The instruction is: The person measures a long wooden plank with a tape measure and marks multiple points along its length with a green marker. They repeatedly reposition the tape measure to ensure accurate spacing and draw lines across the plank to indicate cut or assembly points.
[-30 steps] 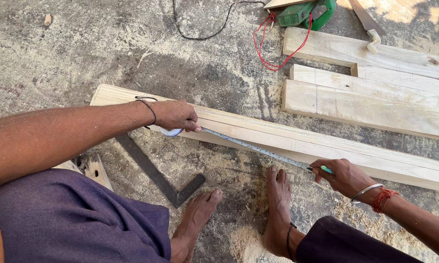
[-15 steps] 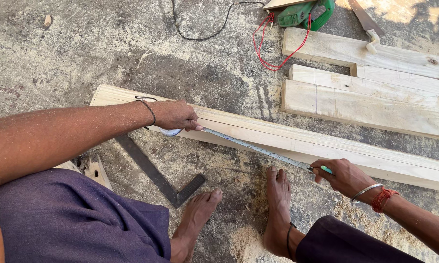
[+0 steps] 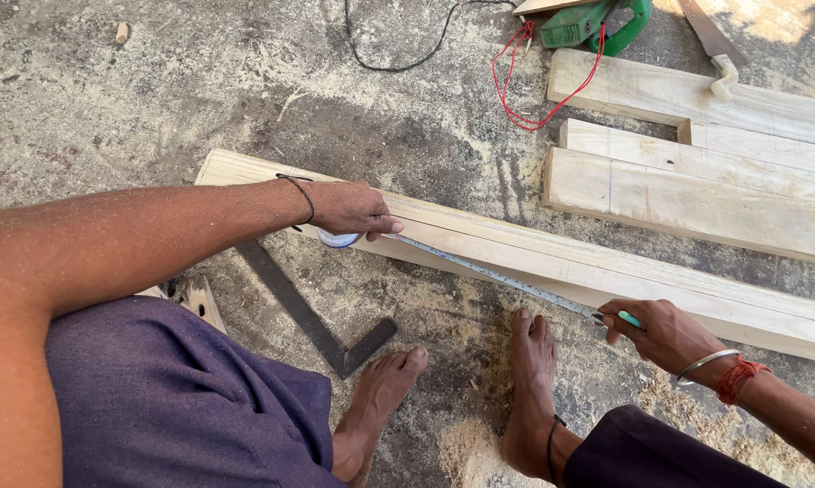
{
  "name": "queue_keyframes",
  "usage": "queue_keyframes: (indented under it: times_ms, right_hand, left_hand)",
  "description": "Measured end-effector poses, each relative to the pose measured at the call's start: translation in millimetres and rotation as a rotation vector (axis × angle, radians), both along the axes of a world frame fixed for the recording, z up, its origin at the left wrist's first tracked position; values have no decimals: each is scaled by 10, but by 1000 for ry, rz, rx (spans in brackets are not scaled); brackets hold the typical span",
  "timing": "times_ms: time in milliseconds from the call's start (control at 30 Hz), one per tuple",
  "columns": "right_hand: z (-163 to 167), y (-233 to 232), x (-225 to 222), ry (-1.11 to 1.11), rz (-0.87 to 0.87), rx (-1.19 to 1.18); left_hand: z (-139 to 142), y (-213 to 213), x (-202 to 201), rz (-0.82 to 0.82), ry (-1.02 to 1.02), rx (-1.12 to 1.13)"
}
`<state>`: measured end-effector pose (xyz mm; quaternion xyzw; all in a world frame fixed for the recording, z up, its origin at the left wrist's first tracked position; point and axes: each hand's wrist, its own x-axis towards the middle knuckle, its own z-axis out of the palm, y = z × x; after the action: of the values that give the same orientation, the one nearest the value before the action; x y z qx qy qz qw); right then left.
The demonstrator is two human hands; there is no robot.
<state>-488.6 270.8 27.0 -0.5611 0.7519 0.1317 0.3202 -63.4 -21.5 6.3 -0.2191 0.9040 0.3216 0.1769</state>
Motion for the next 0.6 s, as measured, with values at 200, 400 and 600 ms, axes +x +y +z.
queue_keyframes:
  times_ms: [200, 400, 600]
  right_hand:
    - [7, -10, 6, -2, 2, -3]
    - [15, -4, 16, -8, 2, -13]
    - [-15, 1, 1, 3, 2, -6]
  left_hand:
    - [45, 17, -24, 29, -68, -2]
    - [63, 8, -46, 5, -51, -39]
    - [62, 16, -45, 50, -59, -21]
